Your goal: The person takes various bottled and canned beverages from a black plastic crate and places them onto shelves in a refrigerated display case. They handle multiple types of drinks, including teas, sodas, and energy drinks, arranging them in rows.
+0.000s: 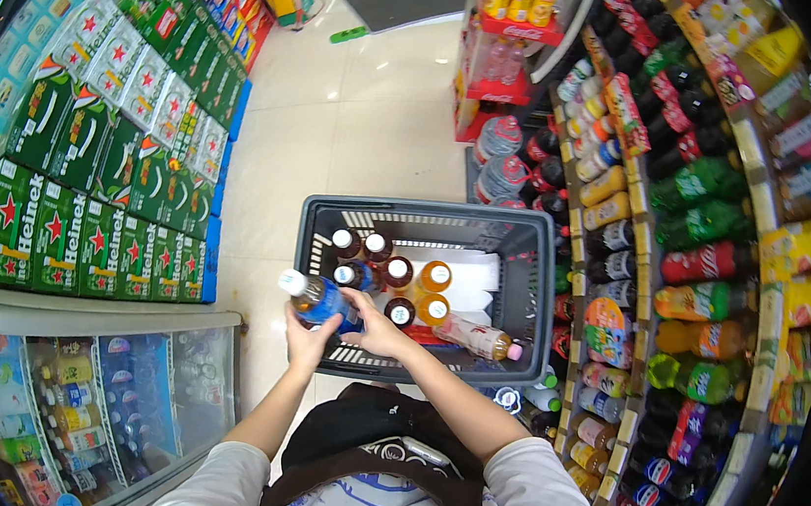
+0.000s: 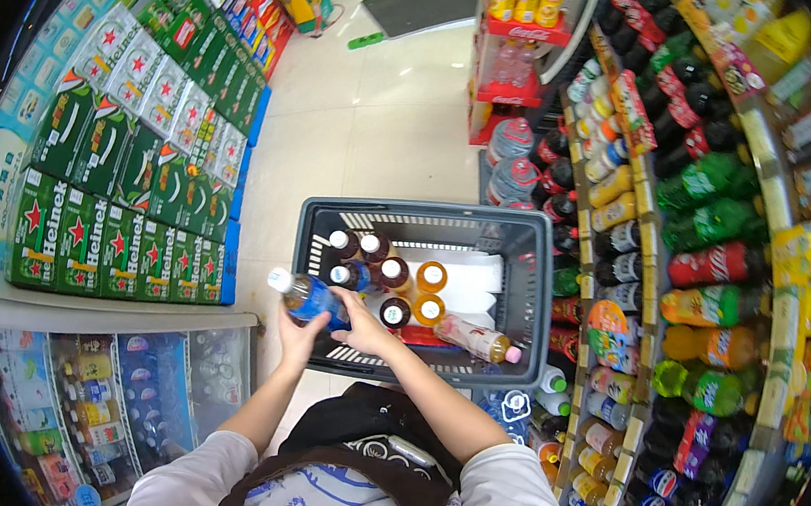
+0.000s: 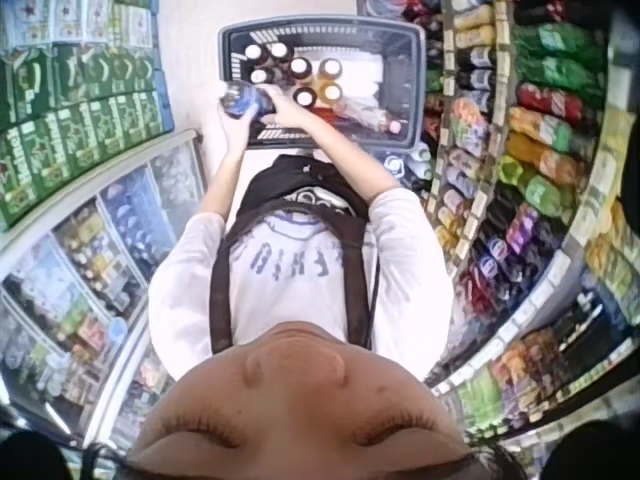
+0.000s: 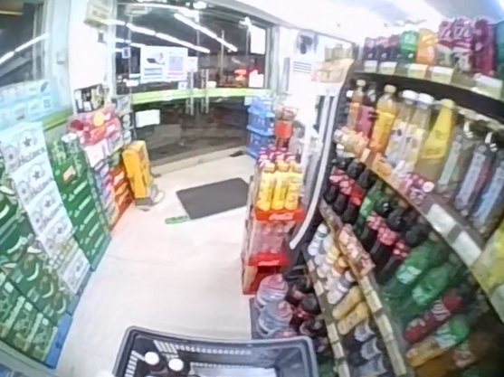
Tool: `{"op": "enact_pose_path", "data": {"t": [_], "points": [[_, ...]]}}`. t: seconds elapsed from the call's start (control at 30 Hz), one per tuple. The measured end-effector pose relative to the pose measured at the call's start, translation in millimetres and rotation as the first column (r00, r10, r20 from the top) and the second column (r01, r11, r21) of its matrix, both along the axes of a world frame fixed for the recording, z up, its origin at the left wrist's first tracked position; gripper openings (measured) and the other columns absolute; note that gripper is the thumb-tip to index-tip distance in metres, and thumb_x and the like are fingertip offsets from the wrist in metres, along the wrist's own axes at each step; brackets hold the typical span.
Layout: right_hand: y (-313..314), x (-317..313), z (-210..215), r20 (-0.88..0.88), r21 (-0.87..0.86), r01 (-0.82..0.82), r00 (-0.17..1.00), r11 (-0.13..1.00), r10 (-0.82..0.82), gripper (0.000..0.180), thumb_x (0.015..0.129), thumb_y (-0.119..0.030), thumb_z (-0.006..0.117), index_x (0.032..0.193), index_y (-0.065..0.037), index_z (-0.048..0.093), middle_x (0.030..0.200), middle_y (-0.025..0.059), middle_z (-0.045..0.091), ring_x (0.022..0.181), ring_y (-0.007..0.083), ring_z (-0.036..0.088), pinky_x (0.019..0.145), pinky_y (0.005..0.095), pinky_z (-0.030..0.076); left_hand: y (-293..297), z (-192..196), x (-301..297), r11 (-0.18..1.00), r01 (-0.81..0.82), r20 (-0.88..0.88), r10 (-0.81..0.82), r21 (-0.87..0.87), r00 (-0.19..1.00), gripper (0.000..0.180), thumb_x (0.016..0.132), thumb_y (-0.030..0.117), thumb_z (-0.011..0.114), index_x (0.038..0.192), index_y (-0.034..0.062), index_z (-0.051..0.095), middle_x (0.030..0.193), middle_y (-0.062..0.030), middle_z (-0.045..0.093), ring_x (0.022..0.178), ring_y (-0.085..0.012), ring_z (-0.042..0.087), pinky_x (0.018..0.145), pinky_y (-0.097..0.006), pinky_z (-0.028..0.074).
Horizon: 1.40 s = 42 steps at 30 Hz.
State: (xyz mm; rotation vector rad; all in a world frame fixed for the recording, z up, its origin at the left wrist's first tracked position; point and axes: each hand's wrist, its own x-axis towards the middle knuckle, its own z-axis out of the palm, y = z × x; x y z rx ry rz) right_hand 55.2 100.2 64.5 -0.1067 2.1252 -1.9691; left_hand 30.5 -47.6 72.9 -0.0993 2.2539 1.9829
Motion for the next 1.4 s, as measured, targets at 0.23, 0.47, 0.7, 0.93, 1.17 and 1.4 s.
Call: {"op": "enact_pose_path", "data": {"t": [0.23,0.47,0.7,0.93,1.17,1.4], "points": [[76,67,129,-0.098,0.077,0.266,0.961,0.961,-0.258,0.084,0.064,-0.027,0.076,0.126,0.0,0.027,0.117,0.0171,0.045,0.108,0.0232,0.045,0.091,0.0344,0.036,90,106,-2,0.836,0.341,-0.121,-0.321,0.431,0.939,0.067,0.065,0.033,0.067,0.117,0.0011,0.038,0.104,-0.0077,0.05,0.095,-0.0161,0.049,0.085,-0.03,0.037],[154,186,204,-0.345,-0.161,0.714,0.606,0.682,-0.716,0.079,0.067,-0.009,0.072,0.129,-0.003,0.024,0.119,0.0085,0.042,0.108,0.0159,0.043,0.091,0.0309,0.036,235,213,70,0.242,0.859,-0.442,-0.776,0.451,0.45,0.076,0.064,0.023,0.073,0.123,0.0002,0.031,0.114,-0.0097,0.047,0.104,-0.0185,0.048,0.091,-0.031,0.036],[193,316,264,-0.318,-0.601,0.726,0.164,0.333,-0.934,0.07,0.069,-0.029,0.065,0.125,-0.003,0.03,0.113,0.0085,0.047,0.102,0.0165,0.048,0.089,0.0314,0.038,298,261,203,-0.29,0.896,-0.585,-0.81,0.336,-0.043,0.062,0.081,0.02,0.058,0.13,-0.0014,0.024,0.126,-0.0148,0.037,0.115,-0.0201,0.039,0.094,-0.032,0.033],[204,399,279,-0.394,-0.397,0.894,0.041,0.21,-0.918,0.074,0.073,-0.021,0.063,0.13,-0.003,0.021,0.121,0.0099,0.039,0.111,0.0192,0.039,0.095,0.0326,0.031,332,301,267,-0.422,0.906,-0.444,-0.82,0.04,-0.362,0.064,0.08,0.019,0.06,0.129,-0.0021,0.024,0.118,-0.0138,0.045,0.107,-0.0176,0.044,0.09,-0.029,0.036],[235,418,340,-0.783,0.209,0.977,0.19,0.037,-0.593,0.071,0.076,-0.026,0.061,0.131,0.0,0.024,0.126,0.0158,0.029,0.121,0.0266,0.027,0.101,0.0356,0.021,388,298,277,-0.26,0.958,-0.689,-0.672,-0.122,-0.271,0.057,0.081,0.024,0.058,0.119,-0.0031,0.026,0.11,-0.0199,0.048,0.103,-0.0265,0.049,0.086,-0.034,0.038],[276,424,352,-0.791,0.182,0.958,0.01,-0.22,-0.611,0.056,0.08,-0.014,0.054,0.129,-0.002,0.03,0.125,0.0208,0.04,0.115,0.0334,0.041,0.094,0.0355,0.034,452,306,311,-0.148,0.98,-0.747,-0.635,-0.13,-0.195,0.051,0.083,0.02,0.054,0.116,-0.0044,0.024,0.109,-0.0243,0.048,0.103,-0.0345,0.05,0.084,-0.036,0.039]]}}
